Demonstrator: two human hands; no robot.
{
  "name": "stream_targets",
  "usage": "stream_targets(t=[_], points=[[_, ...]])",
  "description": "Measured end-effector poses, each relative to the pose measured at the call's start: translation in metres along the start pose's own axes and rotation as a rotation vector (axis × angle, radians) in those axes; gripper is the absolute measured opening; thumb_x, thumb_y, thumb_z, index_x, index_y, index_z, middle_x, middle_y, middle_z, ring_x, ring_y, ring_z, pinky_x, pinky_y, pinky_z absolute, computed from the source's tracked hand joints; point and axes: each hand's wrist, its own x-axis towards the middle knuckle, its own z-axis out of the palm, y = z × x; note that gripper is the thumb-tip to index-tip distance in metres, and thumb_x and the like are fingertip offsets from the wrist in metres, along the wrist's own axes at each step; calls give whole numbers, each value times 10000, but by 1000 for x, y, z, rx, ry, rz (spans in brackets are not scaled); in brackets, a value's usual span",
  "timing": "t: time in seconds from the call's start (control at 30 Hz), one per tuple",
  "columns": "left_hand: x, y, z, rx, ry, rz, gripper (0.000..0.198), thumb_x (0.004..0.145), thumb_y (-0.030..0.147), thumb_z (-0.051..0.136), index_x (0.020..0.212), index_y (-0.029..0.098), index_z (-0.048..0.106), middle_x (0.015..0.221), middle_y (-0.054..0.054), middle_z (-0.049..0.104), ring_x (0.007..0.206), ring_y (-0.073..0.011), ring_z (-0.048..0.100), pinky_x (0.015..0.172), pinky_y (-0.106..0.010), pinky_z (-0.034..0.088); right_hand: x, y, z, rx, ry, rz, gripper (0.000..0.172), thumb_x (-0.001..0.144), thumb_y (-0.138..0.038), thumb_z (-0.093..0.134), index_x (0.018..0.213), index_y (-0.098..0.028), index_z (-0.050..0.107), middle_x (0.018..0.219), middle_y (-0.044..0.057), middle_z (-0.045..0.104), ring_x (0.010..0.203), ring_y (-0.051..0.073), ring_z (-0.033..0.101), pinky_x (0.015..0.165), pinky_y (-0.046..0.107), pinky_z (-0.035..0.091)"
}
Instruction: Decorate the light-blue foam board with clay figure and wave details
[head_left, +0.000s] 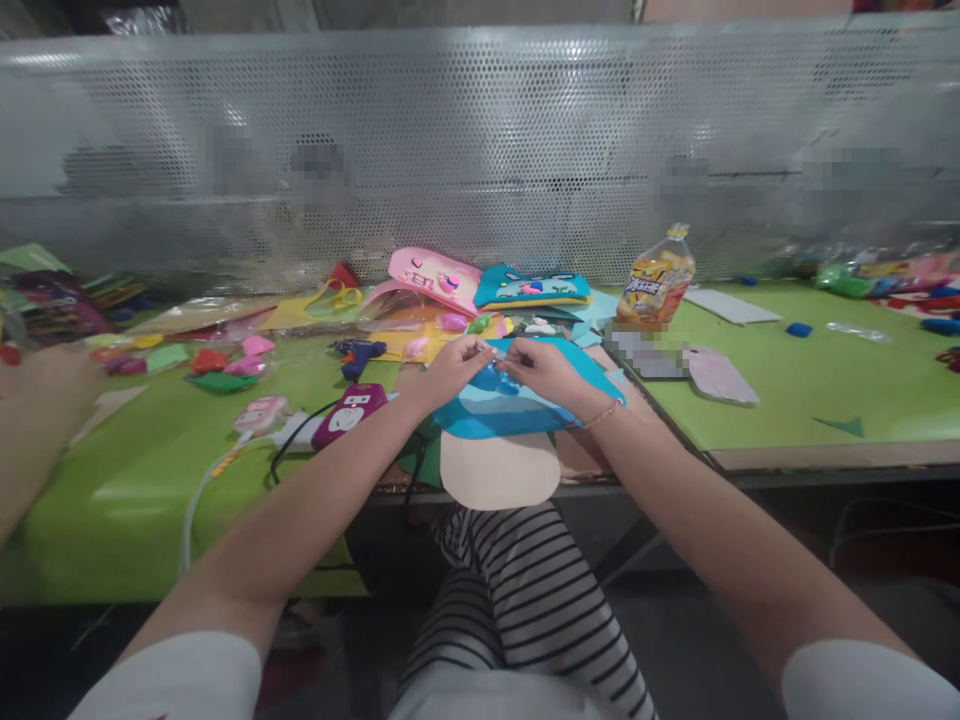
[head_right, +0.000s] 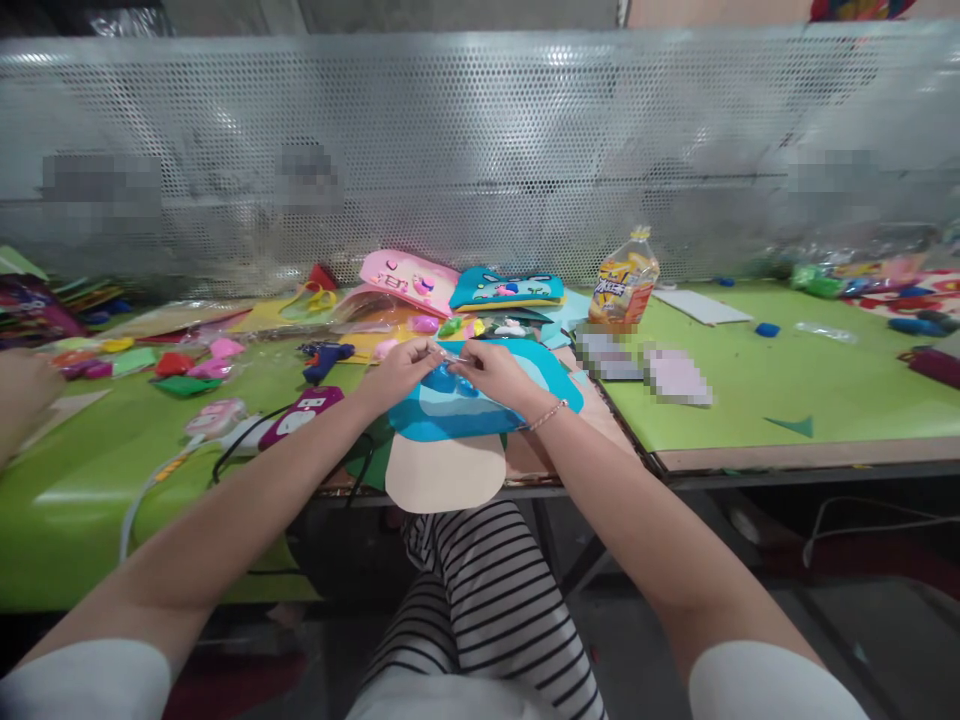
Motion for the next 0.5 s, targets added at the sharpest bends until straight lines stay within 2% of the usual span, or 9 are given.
stream_targets(t=[0.2,0.37,0.5], points=[[2,0,-3,74,54,8,301,818,406,526,817,138,663,758,-22,640,732,-149,558,680,-242,411,1,5,1,-11,67,-21,245,806,-324,575,633,-206,447,592,-36,496,566,115,438,543,235,337],[1,0,-4,50,113,34,340,814,433,548,847,136,711,757,-32,685,728,-161,596,670,-241,437,4,9,2,62,184,-157,173,792,-346,605,753,-179,586,788,41,597,750,154,548,628,253,441],[0,1,-3,62,124,49,313,819,403,559,873,147,731,774,-34,708,734,-165,619,676,-239,455,4,13,4,92,185,-166,209,819,-372,581,772,-185,660,781,52,636,745,163,578,623,264,457]])
